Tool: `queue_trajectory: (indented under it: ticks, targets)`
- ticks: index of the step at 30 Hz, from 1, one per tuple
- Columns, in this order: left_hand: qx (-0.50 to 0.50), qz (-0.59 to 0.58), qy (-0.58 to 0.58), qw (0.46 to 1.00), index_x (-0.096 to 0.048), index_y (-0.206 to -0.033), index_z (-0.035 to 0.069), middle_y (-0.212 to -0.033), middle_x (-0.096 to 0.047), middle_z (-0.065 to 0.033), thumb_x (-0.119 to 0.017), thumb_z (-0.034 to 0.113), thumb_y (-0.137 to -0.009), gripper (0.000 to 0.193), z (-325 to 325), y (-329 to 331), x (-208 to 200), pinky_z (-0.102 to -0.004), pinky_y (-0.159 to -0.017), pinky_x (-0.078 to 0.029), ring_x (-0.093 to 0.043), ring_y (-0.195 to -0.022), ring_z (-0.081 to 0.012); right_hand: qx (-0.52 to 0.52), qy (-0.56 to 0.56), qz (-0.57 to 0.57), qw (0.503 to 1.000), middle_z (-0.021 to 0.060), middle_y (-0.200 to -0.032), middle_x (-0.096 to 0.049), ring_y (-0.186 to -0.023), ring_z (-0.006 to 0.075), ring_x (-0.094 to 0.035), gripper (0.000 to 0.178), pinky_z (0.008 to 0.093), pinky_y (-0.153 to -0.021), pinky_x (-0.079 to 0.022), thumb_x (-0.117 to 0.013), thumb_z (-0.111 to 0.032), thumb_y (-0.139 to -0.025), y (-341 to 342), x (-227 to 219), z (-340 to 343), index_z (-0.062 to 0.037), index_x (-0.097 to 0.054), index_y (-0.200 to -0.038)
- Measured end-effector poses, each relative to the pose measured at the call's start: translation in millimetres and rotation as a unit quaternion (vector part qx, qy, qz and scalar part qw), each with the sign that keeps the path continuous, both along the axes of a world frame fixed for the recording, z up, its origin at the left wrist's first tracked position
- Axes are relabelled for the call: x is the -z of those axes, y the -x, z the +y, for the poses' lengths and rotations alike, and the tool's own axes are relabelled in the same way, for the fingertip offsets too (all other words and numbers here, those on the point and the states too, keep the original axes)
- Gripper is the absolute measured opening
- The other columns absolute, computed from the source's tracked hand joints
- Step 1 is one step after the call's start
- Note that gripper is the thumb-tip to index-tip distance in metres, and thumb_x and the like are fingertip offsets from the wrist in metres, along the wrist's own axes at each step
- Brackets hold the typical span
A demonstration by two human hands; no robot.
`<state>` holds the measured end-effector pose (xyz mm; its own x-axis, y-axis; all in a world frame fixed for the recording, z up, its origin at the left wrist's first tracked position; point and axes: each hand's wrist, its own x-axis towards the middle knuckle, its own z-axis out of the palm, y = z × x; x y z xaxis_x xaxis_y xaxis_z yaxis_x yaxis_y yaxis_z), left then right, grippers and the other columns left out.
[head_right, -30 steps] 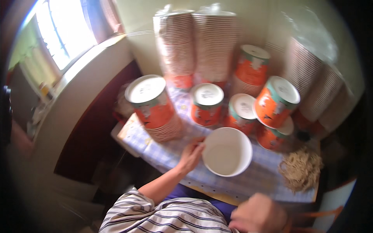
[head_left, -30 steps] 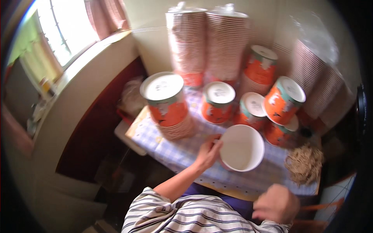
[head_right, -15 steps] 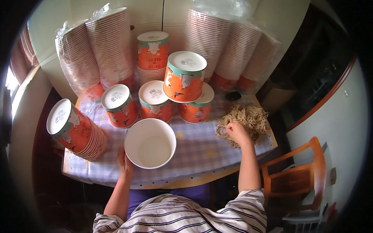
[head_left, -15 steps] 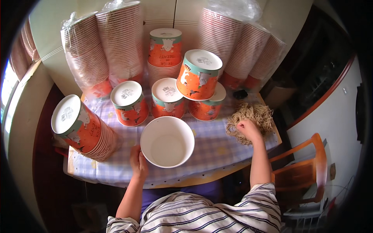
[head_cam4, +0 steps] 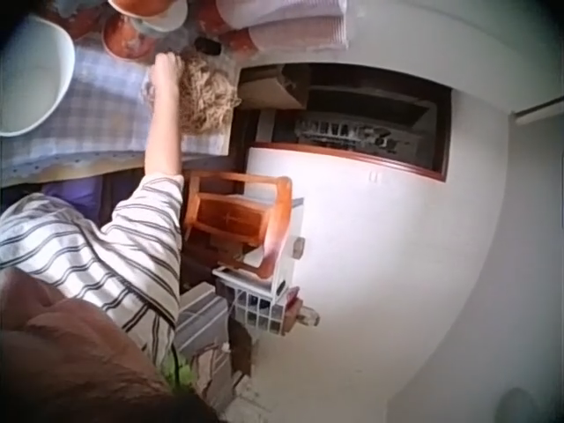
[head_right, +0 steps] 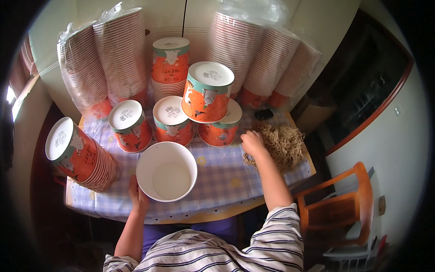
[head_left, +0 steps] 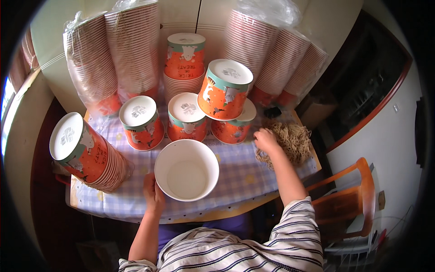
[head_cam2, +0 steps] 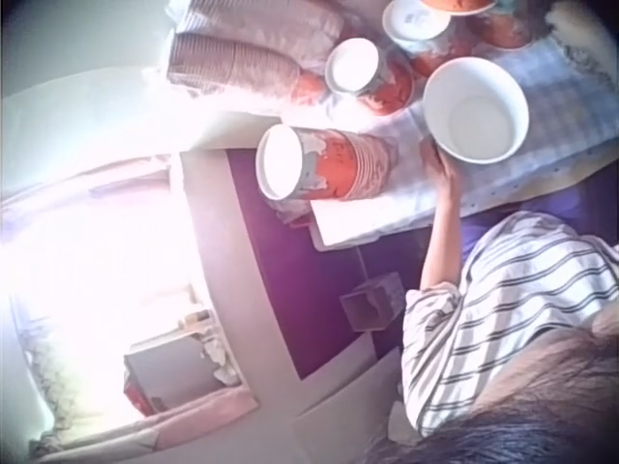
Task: Threading and tying string handles onto paper buckets.
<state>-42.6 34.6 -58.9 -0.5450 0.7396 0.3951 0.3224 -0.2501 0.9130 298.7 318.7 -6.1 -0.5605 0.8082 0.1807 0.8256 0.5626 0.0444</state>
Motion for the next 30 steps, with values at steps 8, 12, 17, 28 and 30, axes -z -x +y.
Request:
queue_trajectory:
  ticks: [8,12,17,28,30]
  targets:
    - [-0.004,0.039,0.007,0.999,-0.054,-0.101,-0.001,-0.091,-0.057,-0.0063,-0.047,0.022,-0.098,0.025,-0.2,2.9,6.9,-0.027,-0.077,-0.043,-0.053,-0.085,-0.0128,-0.012,-0.069,-0.079,0.994,0.0149,-0.092,-0.065,-0.094,0.0334,-0.059,0.013,0.0462,-0.086,-0.044,-0.056,-0.01,-0.074,-7.7,23.7,13.4,-0.0072,-0.069,-0.075]
    - [0.01,0.049,0.017,0.999,-0.054,-0.102,-0.001,-0.093,-0.057,-0.0064,-0.046,0.021,-0.098,0.024,-0.9,5.7,10.6,-0.027,-0.079,-0.043,-0.053,-0.088,-0.0131,0.014,-0.036,0.109,0.993,0.0138,-0.086,-0.063,-0.087,0.0338,-0.06,0.007,0.0437,-0.078,-0.048,-0.061,-0.011,-0.075,-11.8,14.6,7.6,-0.0072,-0.067,-0.074]
    - [0.019,0.006,0.008,1.0,-0.054,-0.104,-0.001,-0.094,-0.056,-0.0054,-0.046,0.02,-0.098,0.022,-0.4,3.9,15.5,-0.0267,-0.079,-0.042,-0.052,-0.089,-0.0125,0.033,0.012,0.218,0.975,0.0118,-0.084,-0.061,-0.085,0.033,-0.059,0.004,0.0423,-0.075,-0.049,-0.066,-0.011,-0.074,-22.0,-0.6,5.7,-0.0074,-0.065,-0.074]
    - [0.006,0.052,0.008,0.999,-0.056,-0.102,-0.001,-0.093,-0.058,-0.0065,-0.046,0.016,-0.098,0.02,-0.3,2.7,6.0,-0.0269,-0.078,-0.043,-0.053,-0.086,-0.0137,-0.055,-0.075,-0.072,0.993,0.0107,-0.086,-0.064,-0.094,0.0313,-0.058,0.011,0.0443,-0.089,-0.041,-0.065,-0.018,-0.072,-1.6,31.5,16.3,-0.0083,-0.069,-0.076]
    - [-0.002,0.033,0.005,0.999,-0.056,-0.099,-0.002,-0.091,-0.057,-0.0095,-0.046,0.011,-0.094,0.017,0.1,0.6,7.6,-0.0287,-0.078,-0.043,-0.054,-0.085,-0.0177,-0.091,-0.143,-0.051,0.984,0.0112,-0.083,-0.064,-0.092,0.0312,-0.058,0.011,0.0443,-0.089,-0.042,-0.064,-0.017,-0.071,0.4,34.4,18.5,-0.0084,-0.069,-0.075]
